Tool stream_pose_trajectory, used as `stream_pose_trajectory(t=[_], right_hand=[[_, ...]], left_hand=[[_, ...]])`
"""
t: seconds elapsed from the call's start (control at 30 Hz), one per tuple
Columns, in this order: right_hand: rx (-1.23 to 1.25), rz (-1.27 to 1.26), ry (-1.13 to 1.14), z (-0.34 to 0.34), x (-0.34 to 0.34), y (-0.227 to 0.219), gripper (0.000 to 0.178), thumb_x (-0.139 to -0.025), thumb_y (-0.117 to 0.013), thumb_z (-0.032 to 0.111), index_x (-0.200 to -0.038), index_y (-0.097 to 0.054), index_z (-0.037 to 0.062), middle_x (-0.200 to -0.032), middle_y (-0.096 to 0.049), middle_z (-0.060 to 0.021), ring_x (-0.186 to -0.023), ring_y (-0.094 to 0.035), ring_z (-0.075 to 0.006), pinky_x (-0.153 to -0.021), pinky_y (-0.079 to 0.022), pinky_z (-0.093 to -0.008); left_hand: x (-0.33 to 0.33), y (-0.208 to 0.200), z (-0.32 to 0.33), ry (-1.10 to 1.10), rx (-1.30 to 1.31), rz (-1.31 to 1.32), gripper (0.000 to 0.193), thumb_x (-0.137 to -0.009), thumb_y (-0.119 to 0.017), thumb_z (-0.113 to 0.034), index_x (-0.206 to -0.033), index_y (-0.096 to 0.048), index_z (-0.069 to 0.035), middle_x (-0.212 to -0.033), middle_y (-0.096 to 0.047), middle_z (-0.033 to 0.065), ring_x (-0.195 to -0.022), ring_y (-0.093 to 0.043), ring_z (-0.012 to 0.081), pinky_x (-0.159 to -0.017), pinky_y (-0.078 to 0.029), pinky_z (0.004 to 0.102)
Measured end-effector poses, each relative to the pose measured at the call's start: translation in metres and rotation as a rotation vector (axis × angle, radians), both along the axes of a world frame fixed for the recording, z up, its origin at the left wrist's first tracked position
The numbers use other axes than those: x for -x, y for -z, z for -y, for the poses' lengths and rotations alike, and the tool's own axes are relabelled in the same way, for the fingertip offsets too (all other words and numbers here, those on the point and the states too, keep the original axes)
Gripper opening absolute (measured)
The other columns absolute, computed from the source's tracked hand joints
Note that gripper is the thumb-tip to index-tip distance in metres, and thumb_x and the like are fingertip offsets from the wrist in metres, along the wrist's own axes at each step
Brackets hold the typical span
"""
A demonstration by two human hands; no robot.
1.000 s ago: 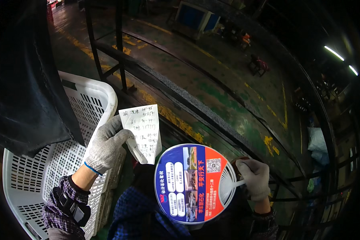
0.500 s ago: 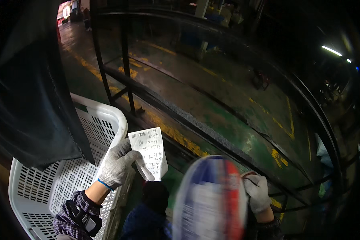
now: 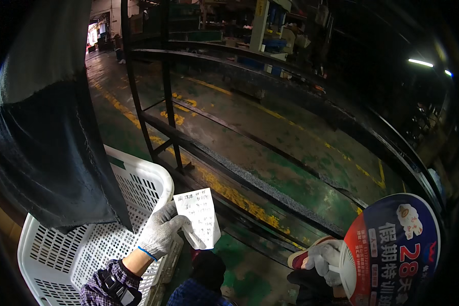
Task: Inspecting shoes and checking them against a handwritten list in a manufacturing facility.
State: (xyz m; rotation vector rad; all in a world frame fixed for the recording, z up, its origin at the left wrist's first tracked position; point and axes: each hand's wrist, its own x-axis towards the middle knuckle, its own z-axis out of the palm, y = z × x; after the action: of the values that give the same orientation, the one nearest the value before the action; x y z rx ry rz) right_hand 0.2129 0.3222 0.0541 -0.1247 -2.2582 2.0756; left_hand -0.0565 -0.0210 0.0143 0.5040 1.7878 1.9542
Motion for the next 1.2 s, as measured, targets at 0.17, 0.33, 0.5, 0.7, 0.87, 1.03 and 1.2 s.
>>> stream_pose_trajectory(t=[0.17, 0.33, 0.5, 0.7, 0.87, 1.03, 1.2], right_hand=[[-0.435, 0.186, 0.612, 0.028, 0.005, -0.003, 0.021, -0.090, -0.064, 0.009, -0.081, -0.071, -0.0096, -0.062, -0.065, -0.0062, -0.054, -0.062, -0.0121, -0.049, -0.048, -0.0278], [0.164, 0.112, 0.518, 0.027, -0.003, -0.014, 0.022, -0.091, -0.060, 0.007, -0.086, -0.071, -0.0113, -0.067, -0.068, -0.0150, -0.053, -0.063, -0.0200, -0.055, -0.055, -0.0325], [-0.757, 0.237, 0.510, 0.025, 0.010, -0.008, 0.022, -0.089, -0.066, 0.012, -0.088, -0.072, -0.0087, -0.067, -0.068, -0.0113, -0.060, -0.063, -0.0156, -0.056, -0.049, -0.0276], [-0.165, 0.112, 0.639, 0.034, 0.004, -0.018, 0.024, -0.092, -0.060, 0.012, -0.082, -0.070, -0.0074, -0.065, -0.064, -0.0070, -0.060, -0.060, -0.0117, -0.057, -0.046, -0.0287], [-0.587, 0.202, 0.592, 0.033, 0.011, -0.011, 0.023, -0.094, -0.061, 0.012, -0.082, -0.070, -0.0061, -0.066, -0.064, -0.0055, -0.065, -0.061, -0.0106, -0.057, -0.048, -0.0297], [-0.198, 0.184, 0.605, 0.037, 0.010, -0.031, 0.027, -0.090, -0.064, 0.016, -0.080, -0.069, -0.0081, -0.061, -0.063, -0.0098, -0.052, -0.056, -0.0135, -0.051, -0.044, -0.0290], [-0.120, 0.344, 0.673, 0.036, 0.007, -0.035, 0.026, -0.092, -0.068, 0.020, -0.081, -0.071, -0.0038, -0.057, -0.061, -0.0081, -0.056, -0.057, -0.0113, -0.052, -0.045, -0.0267]], left_hand=[[-0.001, -0.002, -0.001, -0.010, -0.025, 0.022, 0.038, -0.089, -0.054, 0.003, -0.127, -0.058, 0.007, -0.116, -0.067, 0.0098, -0.107, -0.061, 0.0159, -0.097, -0.046, 0.0280], [0.000, 0.000, 0.001, 0.003, -0.047, 0.014, 0.039, -0.089, -0.054, 0.004, -0.127, -0.058, 0.007, -0.116, -0.067, 0.0101, -0.107, -0.061, 0.0162, -0.097, -0.046, 0.0279], [0.001, 0.003, 0.000, -0.007, -0.016, 0.015, 0.039, -0.088, -0.054, 0.004, -0.127, -0.058, 0.007, -0.115, -0.067, 0.0101, -0.106, -0.061, 0.0159, -0.096, -0.046, 0.0279], [0.001, 0.001, 0.002, -0.005, 0.067, -0.034, 0.039, -0.089, -0.056, 0.001, -0.127, -0.058, 0.007, -0.116, -0.067, 0.0103, -0.107, -0.061, 0.0155, -0.097, -0.046, 0.0287], [0.000, 0.000, 0.001, 0.021, -0.043, -0.027, 0.040, -0.089, -0.056, 0.000, -0.129, -0.057, 0.007, -0.117, -0.067, 0.0105, -0.107, -0.061, 0.0158, -0.097, -0.046, 0.0294], [0.000, -0.001, 0.001, 0.028, -0.049, -0.001, 0.041, -0.090, -0.055, 0.000, -0.130, -0.056, 0.007, -0.119, -0.066, 0.0104, -0.108, -0.061, 0.0164, -0.098, -0.046, 0.0294], [0.000, -0.001, 0.002, 0.022, -0.003, -0.029, 0.041, -0.090, -0.055, 0.001, -0.131, -0.056, 0.007, -0.119, -0.066, 0.0099, -0.109, -0.060, 0.0159, -0.099, -0.045, 0.0295]])
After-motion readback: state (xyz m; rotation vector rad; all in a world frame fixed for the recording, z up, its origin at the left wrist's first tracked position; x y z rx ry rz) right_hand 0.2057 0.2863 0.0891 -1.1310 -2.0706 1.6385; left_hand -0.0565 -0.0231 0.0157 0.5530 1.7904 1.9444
